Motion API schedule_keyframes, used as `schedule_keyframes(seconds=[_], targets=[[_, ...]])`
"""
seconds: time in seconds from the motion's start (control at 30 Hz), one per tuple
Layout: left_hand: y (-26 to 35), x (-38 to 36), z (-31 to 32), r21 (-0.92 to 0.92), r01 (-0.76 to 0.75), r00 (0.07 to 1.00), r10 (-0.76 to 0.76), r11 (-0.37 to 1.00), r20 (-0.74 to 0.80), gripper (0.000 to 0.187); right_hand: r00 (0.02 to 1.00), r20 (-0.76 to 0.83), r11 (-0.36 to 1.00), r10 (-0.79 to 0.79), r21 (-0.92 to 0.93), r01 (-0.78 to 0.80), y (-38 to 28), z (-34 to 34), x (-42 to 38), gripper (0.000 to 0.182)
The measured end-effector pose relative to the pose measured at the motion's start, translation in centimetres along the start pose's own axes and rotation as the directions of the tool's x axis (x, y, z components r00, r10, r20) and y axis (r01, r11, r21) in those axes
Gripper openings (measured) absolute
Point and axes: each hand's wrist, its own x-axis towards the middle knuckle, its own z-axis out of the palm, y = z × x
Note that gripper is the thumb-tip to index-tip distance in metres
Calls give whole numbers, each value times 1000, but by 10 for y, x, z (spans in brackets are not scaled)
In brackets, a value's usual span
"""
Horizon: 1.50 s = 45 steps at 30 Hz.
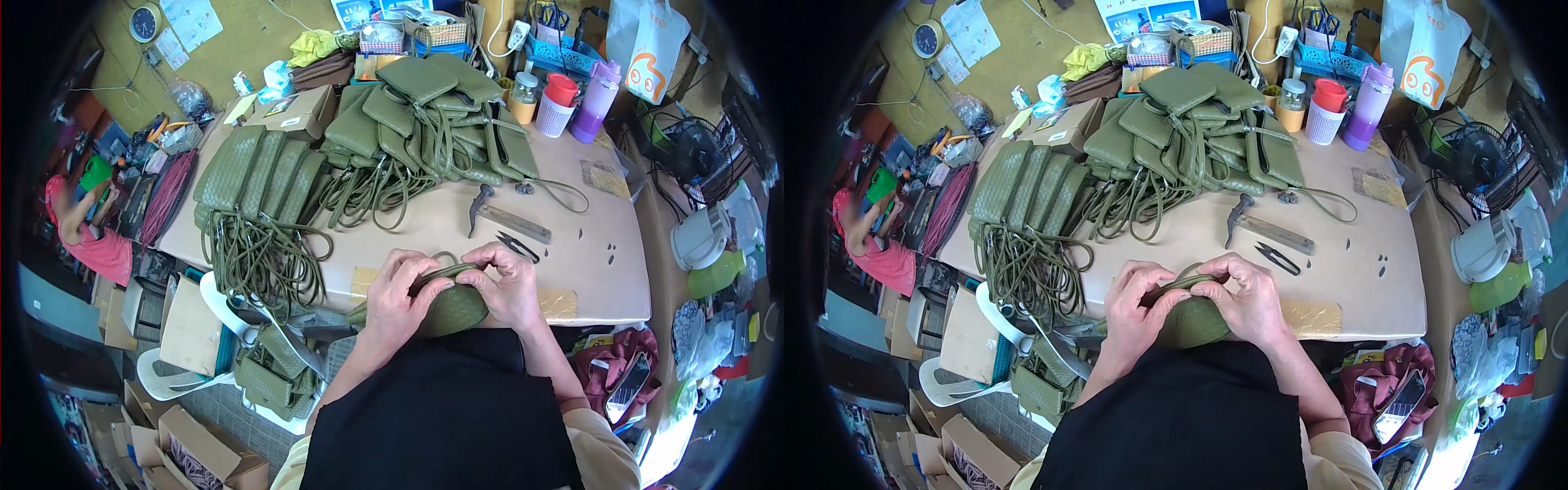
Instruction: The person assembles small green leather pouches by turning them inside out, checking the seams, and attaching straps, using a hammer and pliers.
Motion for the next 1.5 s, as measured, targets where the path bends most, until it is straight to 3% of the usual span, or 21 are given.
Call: schedule_keyframes(seconds=[0.07, 0.2, 0.27, 0.3, 0.37, 0.5, 0.57, 0.63, 0.7, 0.77, 0.8, 0.83, 0.87, 0.93, 1.0, 1.03, 1.07, 1.13, 1.27, 1.43, 1.5], targets=[[-3, -3, 2, -6, -48, 999, 48, 999, -12, 18, 992, -89, 996, -85, 23, 87, -2, 2, 1, 18], [-5, -3, 6, -27, -132, 990, 130, 991, -55, 15, 974, -73, 977, -214, 3, 214, 1, 0, 3, 18], [1, -2, 3, -35, -72, 997, 72, 997, 5, 13, 994, -23, 989, -108, -102, 105, -8, -2, 3, 15], [2, -2, 2, -38, -13, 998, 16, 999, 62, 10, 994, -22, 989, -108, -101, 105, -8, -1, 4, 15], [2, -2, 1, -44, 54, 991, -49, 998, 121, 9, 998, 16, 995, 67, -72, -66, -4, 1, 3, 9], [-9, -2, 8, -177, 180, 972, -147, 968, 185, 10, 991, 54, 991, 126, -46, -124, 18, 11, 4, 7], [-15, -3, 9, -159, 165, 974, -135, 973, 184, 12, 976, 85, 969, 201, 130, -211, 26, 14, 6, 9], [-17, -1, 7, -145, 151, 975, -123, 978, 186, 15, 979, 92, 981, 182, 48, -187, 20, 7, 10, 8], [-14, 1, -3, -58, 172, 937, -145, 983, 317, 21, 980, 102, 986, 168, -27, -166, 24, 1, 11, 7], [-18, 2, -28, 1, 249, 895, -230, 969, 383, 26, 977, -205, 998, 61, 5, -61, 50, -10, 7, 6], [-21, 3, -38, 58, 319, 846, -312, 946, 432, 32, 966, -236, 982, 104, 177, -63, 60, -20, 4, 4], [-26, 1, -41, -46, 444, 815, -382, 895, 436, 37, 961, -238, 939, 143, 340, -56, 74, -27, 1, 3], [-31, -4, -38, -43, 451, 815, -391, 892, 428, 37, 954, -232, 868, 189, 495, -51, 84, -32, -4, 3], [-42, -14, -28, -456, 562, 827, -465, 690, 315, 38, 951, -232, 819, 205, 572, -37, 89, -40, -13, 7], [-43, -21, -19, -508, 586, 808, -499, 631, 313, 33, 948, -230, 765, 220, 643, -21, 84, -39, -14, 12], [-42, -23, -12, -508, 508, 860, -443, 696, 253, 30, 954, -283, 965, 101, 260, -25, 71, -41, -12, 19], [-40, -25, -7, -502, 428, 903, -383, 752, 197, 27, 959, -282, 985, -30, -173, -20, 56, -43, -12, 26], [-27, -24, -4, -454, 469, 883, -414, 758, 222, 21, 975, -165, 961, -148, -256, 103, 18, -32, -5, 29], [-13, -14, 4, -422, 283, 955, -214, 861, 203, 14, 942, 75, 868, -328, -368, 332, -18, -5, 4, 19], [-14, -17, 7, -397, 187, 982, -169, 898, 82, 11, 950, 61, 909, -305, -279, 310, -13, 7, 4, 19], [-18, -19, 11, -321, 67, 996, -80, 945, -28, 11, 956, 37, 923, -291, -252, 291, -11, 11, 2, 20]])
